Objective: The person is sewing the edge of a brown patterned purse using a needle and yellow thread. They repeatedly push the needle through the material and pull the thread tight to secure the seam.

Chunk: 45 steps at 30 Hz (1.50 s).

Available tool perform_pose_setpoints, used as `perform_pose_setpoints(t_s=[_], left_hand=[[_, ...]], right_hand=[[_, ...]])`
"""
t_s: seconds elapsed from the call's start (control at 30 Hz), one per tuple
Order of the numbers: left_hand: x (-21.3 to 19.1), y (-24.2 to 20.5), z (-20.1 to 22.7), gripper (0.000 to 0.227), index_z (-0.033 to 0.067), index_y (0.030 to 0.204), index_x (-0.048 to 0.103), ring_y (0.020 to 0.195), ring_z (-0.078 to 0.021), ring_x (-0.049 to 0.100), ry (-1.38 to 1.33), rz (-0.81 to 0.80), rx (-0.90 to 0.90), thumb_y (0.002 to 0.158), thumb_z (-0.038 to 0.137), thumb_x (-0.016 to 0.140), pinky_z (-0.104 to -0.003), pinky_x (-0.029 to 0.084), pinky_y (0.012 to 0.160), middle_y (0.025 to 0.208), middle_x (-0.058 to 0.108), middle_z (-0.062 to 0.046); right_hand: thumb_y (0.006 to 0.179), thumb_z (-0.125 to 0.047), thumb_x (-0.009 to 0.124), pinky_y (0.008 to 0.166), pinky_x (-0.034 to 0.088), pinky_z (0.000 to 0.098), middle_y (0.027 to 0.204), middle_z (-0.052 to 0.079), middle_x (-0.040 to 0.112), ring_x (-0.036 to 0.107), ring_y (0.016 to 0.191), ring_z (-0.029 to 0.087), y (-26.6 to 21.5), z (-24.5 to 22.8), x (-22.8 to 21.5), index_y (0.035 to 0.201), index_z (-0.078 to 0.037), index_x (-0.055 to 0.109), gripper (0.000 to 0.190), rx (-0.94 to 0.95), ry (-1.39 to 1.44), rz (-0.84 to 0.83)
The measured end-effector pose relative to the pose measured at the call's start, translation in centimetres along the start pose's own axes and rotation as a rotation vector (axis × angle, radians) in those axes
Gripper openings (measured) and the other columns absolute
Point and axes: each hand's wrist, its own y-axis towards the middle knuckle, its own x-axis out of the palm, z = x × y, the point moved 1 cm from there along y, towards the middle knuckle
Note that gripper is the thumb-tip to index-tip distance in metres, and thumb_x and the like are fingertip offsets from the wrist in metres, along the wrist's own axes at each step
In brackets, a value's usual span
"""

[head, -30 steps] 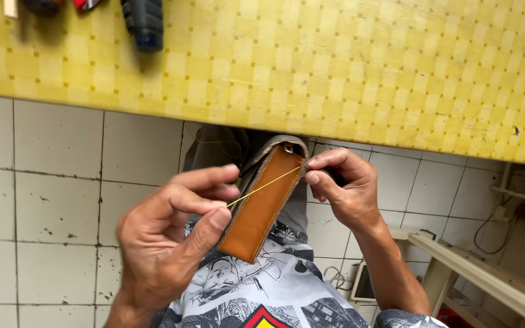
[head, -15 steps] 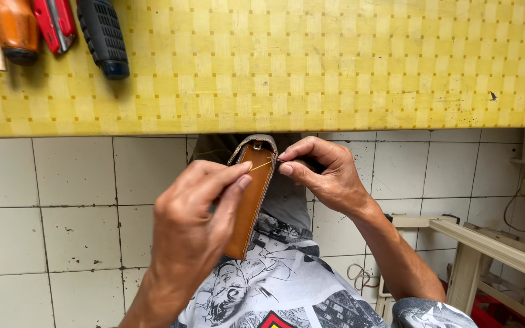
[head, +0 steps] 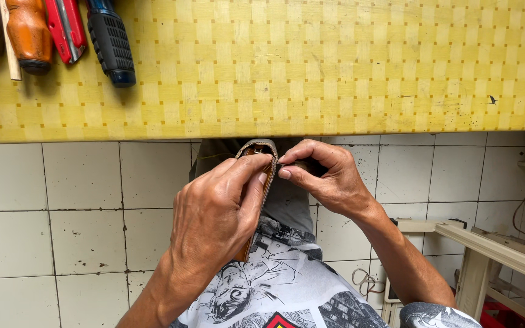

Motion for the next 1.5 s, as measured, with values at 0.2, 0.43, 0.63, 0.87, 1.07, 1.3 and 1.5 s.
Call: perform_pose_setpoints(t_s=[0.2,0.43,0.63,0.87,1.07,1.3,1.5], left_hand=[[0.4,-0.9,-0.6,0.016,0.0112,0.102,0.069,0.061,-0.0199,0.061,0.051,0.129,0.058,0.088,0.006,0.063,-0.033,0.047,0.049,0.081,0.066,0.0],[2.3,-1.3,-0.4,0.017,0.0097,0.097,0.069,0.058,-0.0195,0.055,0.217,0.308,0.181,0.083,0.001,0.068,-0.032,0.044,0.051,0.074,0.059,-0.002],[2.4,-1.0,0.0,0.017,0.0093,0.096,0.07,0.056,-0.0181,0.052,0.155,0.327,0.145,0.083,-0.001,0.066,-0.031,0.042,0.05,0.072,0.056,-0.001],[2.4,0.1,-0.1,0.013,0.0107,0.095,0.068,0.056,-0.022,0.055,0.06,0.16,0.087,0.086,0.003,0.062,-0.034,0.043,0.046,0.076,0.059,-0.002],[2.3,0.2,-0.3,0.011,0.0106,0.098,0.069,0.059,-0.0205,0.055,0.022,0.142,0.094,0.09,0.004,0.065,-0.033,0.043,0.046,0.077,0.059,-0.001],[1.6,0.6,-0.2,0.01,-0.0003,0.101,0.069,0.074,-0.0188,0.067,-0.114,0.175,0.214,0.091,0.0,0.069,-0.029,0.055,0.068,0.091,0.072,-0.009],[1.2,-1.1,-1.5,0.011,0.0008,0.099,0.072,0.076,-0.0171,0.071,0.088,0.241,0.297,0.089,0.002,0.077,-0.026,0.055,0.066,0.091,0.073,-0.007]], right_hand=[[0.089,-0.016,0.069,0.075,0.051,0.023,0.091,0.002,0.071,0.066,0.082,0.011,0.5,-1.3,-0.2,0.096,-0.008,0.068,0.011,-0.091,-0.126,-0.068],[0.094,-0.019,0.057,0.061,0.046,0.0305,0.081,0.004,0.064,0.057,0.066,0.018,1.7,-3.6,-0.5,0.098,-0.004,0.058,0.016,-0.152,-0.379,-0.265],[0.099,-0.02,0.051,0.058,0.042,0.0293,0.077,0.002,0.059,0.052,0.062,0.016,1.4,-1.9,-0.5,0.097,-0.005,0.053,0.014,-0.122,-0.329,-0.293],[0.096,-0.014,0.058,0.058,0.045,0.0275,0.079,0.002,0.062,0.055,0.062,0.015,0.2,-0.7,0.0,0.098,-0.005,0.059,0.009,-0.154,-0.308,-0.101],[0.095,-0.015,0.061,0.061,0.047,0.0253,0.085,0.002,0.065,0.057,0.065,0.013,-0.5,-0.3,0.7,0.1,-0.005,0.06,0.011,-0.164,-0.318,0.005],[0.093,-0.015,0.064,0.068,0.049,0.0251,0.088,0.002,0.069,0.063,0.074,0.013,-0.8,-1.0,1.3,0.094,-0.005,0.064,0.01,-0.084,-0.28,0.141],[0.08,-0.017,0.082,0.057,0.036,0.0198,0.065,-0.006,0.044,0.037,0.059,0.005,-0.9,-1.4,1.8,0.095,-0.011,0.065,0.024,0.088,-0.136,0.224]])
